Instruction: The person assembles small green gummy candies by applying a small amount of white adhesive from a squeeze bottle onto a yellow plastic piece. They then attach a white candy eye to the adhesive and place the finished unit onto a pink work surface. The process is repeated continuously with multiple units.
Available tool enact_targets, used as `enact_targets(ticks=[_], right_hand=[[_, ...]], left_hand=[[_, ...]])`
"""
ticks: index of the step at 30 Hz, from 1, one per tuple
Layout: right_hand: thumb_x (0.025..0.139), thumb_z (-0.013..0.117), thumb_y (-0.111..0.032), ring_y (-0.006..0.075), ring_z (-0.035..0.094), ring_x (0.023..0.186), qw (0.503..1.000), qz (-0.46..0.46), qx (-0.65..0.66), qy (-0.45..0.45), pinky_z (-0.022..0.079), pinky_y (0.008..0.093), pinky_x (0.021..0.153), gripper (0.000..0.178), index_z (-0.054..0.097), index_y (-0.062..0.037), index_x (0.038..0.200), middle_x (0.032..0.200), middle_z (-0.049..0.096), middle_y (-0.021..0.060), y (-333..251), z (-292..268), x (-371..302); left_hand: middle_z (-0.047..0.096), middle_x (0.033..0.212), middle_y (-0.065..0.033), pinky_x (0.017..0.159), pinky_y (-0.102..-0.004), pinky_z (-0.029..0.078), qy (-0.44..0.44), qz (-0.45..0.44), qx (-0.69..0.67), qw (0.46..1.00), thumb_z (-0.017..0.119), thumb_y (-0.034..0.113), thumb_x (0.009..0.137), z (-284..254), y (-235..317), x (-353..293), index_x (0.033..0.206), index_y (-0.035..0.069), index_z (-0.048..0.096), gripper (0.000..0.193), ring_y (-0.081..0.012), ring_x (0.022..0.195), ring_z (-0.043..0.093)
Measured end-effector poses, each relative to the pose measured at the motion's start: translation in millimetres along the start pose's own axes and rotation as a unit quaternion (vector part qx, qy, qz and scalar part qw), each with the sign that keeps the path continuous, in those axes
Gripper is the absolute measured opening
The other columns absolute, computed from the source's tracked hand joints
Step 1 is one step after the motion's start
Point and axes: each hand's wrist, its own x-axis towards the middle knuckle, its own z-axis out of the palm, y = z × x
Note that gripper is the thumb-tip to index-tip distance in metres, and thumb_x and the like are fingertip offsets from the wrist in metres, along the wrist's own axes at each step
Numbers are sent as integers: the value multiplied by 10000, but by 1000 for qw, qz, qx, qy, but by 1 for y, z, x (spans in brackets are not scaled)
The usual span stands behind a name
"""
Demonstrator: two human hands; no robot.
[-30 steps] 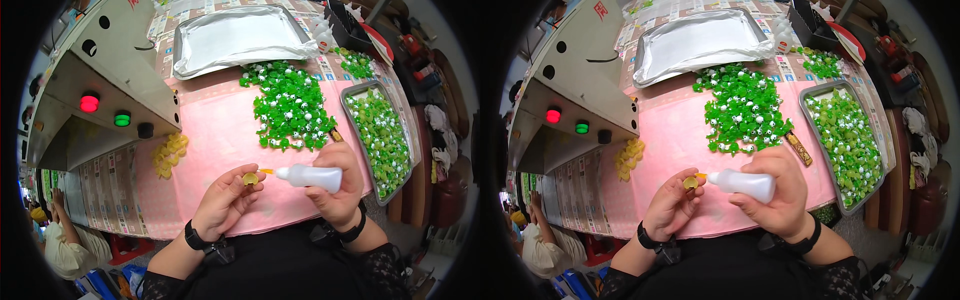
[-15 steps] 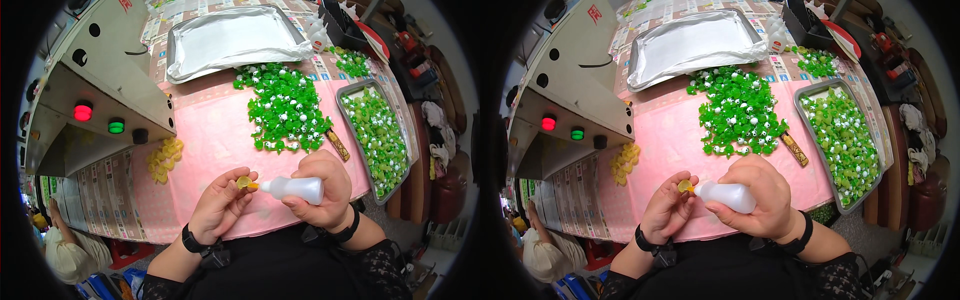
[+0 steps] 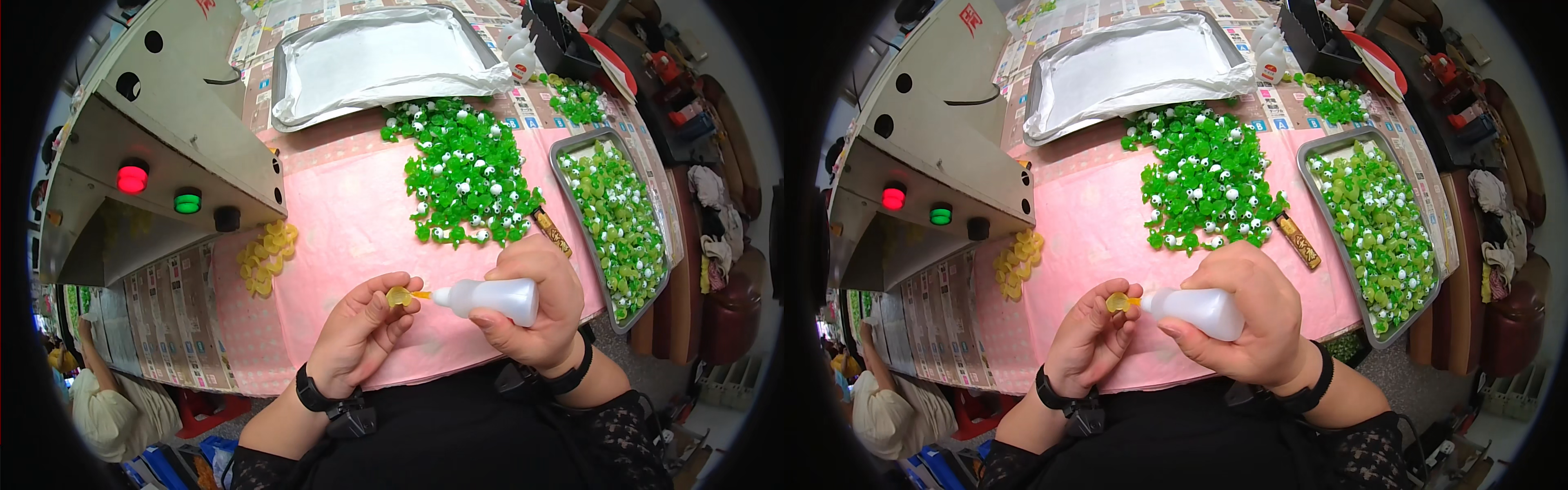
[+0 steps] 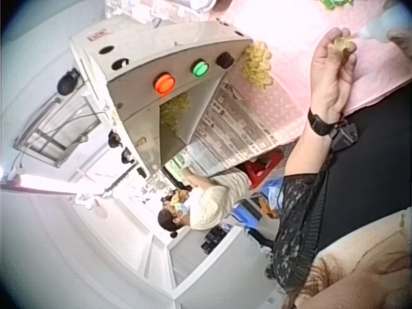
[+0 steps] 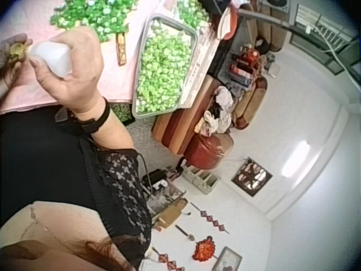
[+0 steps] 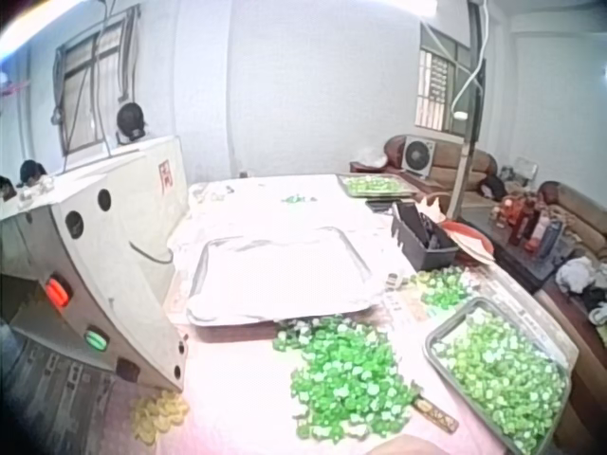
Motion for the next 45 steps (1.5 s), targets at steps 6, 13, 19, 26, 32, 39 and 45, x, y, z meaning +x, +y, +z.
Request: enact_targets(ticks=[6,13,19,26,32,39,45], right_hand=[[718,812,-109,230,586,696,1000,2,0,-10,475,317,614,305,602,-19,920,801,614,95,-2,-4,1],[720,809,-107,228,582,687,1000,-4,0,-19,472,316,608,301,600,-19,917,795,612,92,-1,-3,2],[725,808,-120,225,581,689,1000,6,2,-19,467,316,605,294,601,-23,911,798,614,90,0,-1,3],[729,806,-126,218,576,687,998,35,43,-22,454,307,602,289,603,-25,908,797,614,89,3,2,2],[739,800,-119,203,567,716,996,66,66,-10,449,297,639,280,603,-22,913,830,604,95,6,5,-2],[756,771,-72,208,568,830,978,133,159,6,457,303,750,285,617,0,986,972,590,122,16,-5,-17],[747,725,-51,245,625,1015,974,136,95,-153,485,362,895,398,619,-9,1128,1098,651,129,21,0,-39]], left_hand=[[546,1309,-142,911,-264,540,-5,4,10,1000,560,225,973,1,0,0,1278,2,521,379,-169,1062,617],[561,1279,-127,891,-248,543,10,-3,44,999,542,269,983,6,1,0,1273,-19,519,409,-137,1006,626],[572,1254,-122,872,-230,550,9,-18,61,998,522,307,989,9,5,-1,1264,-57,509,456,-111,964,626],[578,1248,-122,873,-235,556,8,-21,47,999,520,297,991,9,5,0,1265,-60,507,450,-113,955,629],[571,1260,-122,871,-236,557,7,-21,39,999,513,288,995,8,4,0,1272,-47,505,435,-117,965,628],[568,1276,-131,891,-261,549,9,-7,10,1000,507,240,1003,6,7,-1,1288,-18,497,384,-148,1029,623],[570,1273,-155,901,-268,546,29,39,24,999,529,204,994,12,17,4,1316,-7,476,389,-174,1060,630]])
